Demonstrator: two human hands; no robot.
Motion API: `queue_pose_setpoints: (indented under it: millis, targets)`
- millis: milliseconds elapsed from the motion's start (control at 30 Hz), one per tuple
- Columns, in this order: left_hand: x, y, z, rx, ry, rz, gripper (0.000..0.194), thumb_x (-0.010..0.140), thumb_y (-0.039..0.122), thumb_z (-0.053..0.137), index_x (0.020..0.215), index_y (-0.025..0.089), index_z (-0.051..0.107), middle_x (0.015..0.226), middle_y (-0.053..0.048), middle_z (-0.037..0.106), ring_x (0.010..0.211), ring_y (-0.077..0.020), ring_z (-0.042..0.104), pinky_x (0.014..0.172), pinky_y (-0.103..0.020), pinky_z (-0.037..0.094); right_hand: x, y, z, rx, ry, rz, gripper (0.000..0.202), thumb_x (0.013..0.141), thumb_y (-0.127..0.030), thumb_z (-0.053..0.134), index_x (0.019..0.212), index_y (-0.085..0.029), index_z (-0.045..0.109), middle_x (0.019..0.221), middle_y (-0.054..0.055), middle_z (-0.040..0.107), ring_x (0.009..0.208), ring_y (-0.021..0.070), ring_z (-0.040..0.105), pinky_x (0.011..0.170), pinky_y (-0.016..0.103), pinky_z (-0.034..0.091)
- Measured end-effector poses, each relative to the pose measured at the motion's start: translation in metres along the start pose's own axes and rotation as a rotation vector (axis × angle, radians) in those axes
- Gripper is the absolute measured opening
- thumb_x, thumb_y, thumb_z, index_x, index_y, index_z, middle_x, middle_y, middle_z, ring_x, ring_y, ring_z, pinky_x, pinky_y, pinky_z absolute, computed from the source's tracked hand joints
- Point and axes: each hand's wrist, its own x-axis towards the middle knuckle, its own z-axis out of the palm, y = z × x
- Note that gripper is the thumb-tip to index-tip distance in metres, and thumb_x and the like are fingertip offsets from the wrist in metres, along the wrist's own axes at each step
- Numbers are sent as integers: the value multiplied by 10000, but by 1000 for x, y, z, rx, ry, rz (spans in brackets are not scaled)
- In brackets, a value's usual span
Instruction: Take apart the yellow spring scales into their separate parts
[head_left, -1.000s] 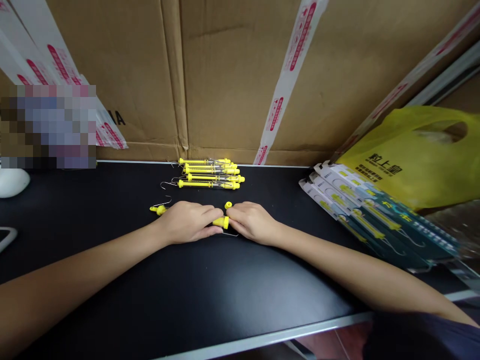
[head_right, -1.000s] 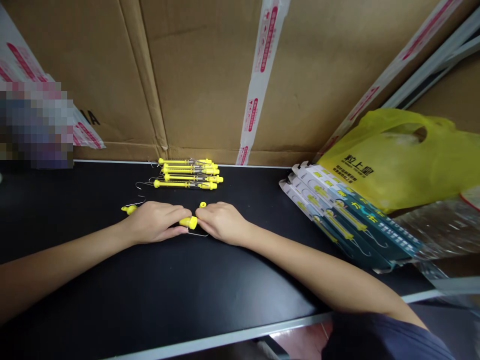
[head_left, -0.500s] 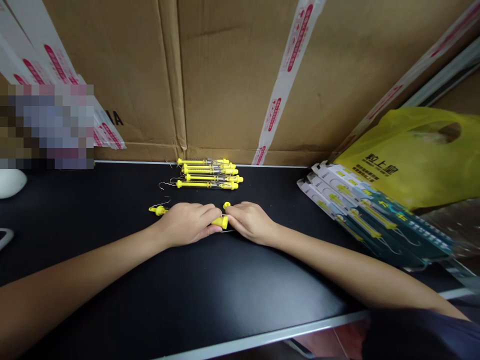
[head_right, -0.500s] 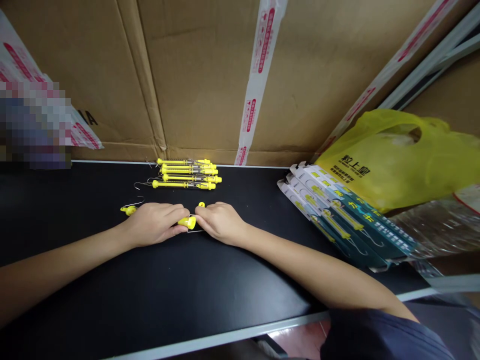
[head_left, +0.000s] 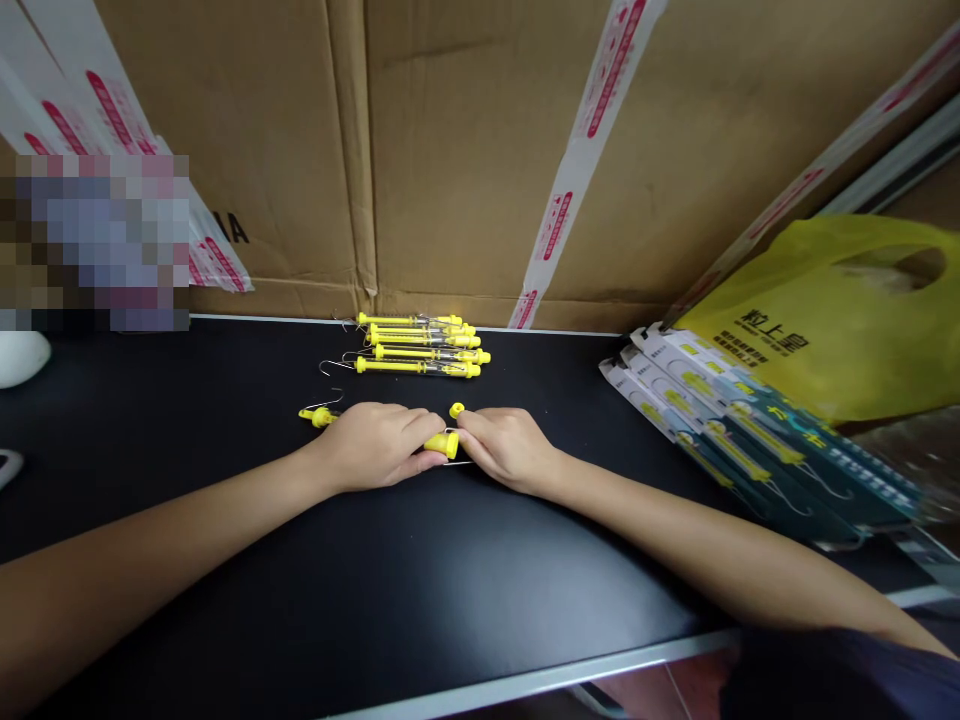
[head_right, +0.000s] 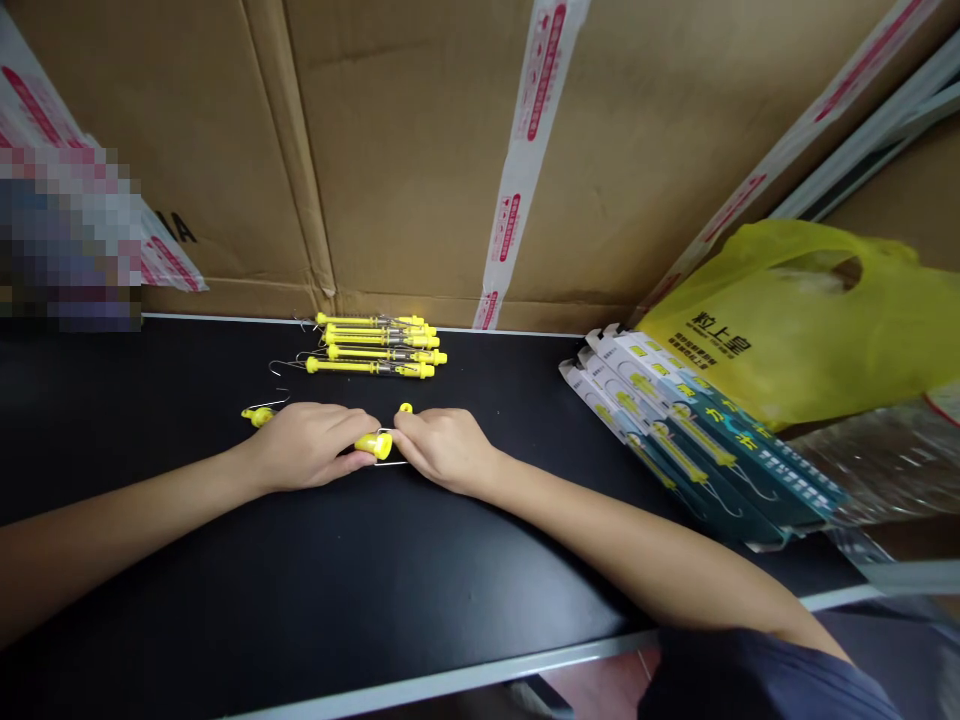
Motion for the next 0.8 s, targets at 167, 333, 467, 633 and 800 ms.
queue_pose_setpoints:
  millis: [167, 333, 467, 633, 800]
  targets:
    - [-1, 1, 0, 27, 24, 8, 358, 961, 417, 273, 865, 163, 506, 746, -6, 617, 649, -139, 606, 530, -240, 380, 3, 0, 0, 106, -76, 78, 398, 978, -375, 226, 730, -183, 471, 596, 1, 532, 507, 116, 458, 542, 239, 240]
    - [-1, 3, 0, 64, 81, 23, 350, 966, 415, 273, 851, 164, 487, 705, 7, 613, 604, -132, 605, 513, -233, 362, 5, -3, -4, 192, -110, 161, 393, 974, -384, 266, 716, -185, 485, 620, -13, 520, 530, 103, 467, 542, 225, 240]
    - [-1, 2, 1, 86, 91, 16, 346, 962, 424, 290, 845, 163, 484, 680, 13, 611, 586, -129, 607, 495, -227, 340, 6, -5, -5, 194, -109, 191, 383, 970, -384, 287, 716, -186, 493, 609, -18, 510, 524, 101, 456, 540, 226, 232]
    - [0, 2, 1, 107, 94, 1, 355, 964, 431, 283, 826, 168, 478, 666, 22, 607, 577, -116, 604, 484, -224, 325, 8, -6, -4, 174, -108, 220, 398, 970, -390, 285, 714, -184, 510, 616, -13, 531, 519, 100, 453, 537, 231, 223]
    - [0, 10, 1, 195, 129, 76, 360, 946, 452, 328, 763, 176, 470, 578, 35, 562, 496, -121, 563, 455, -243, 286, 10, -7, -5, 182, -127, 267, 409, 962, -417, 309, 709, -185, 531, 618, -11, 542, 532, 97, 455, 541, 229, 223]
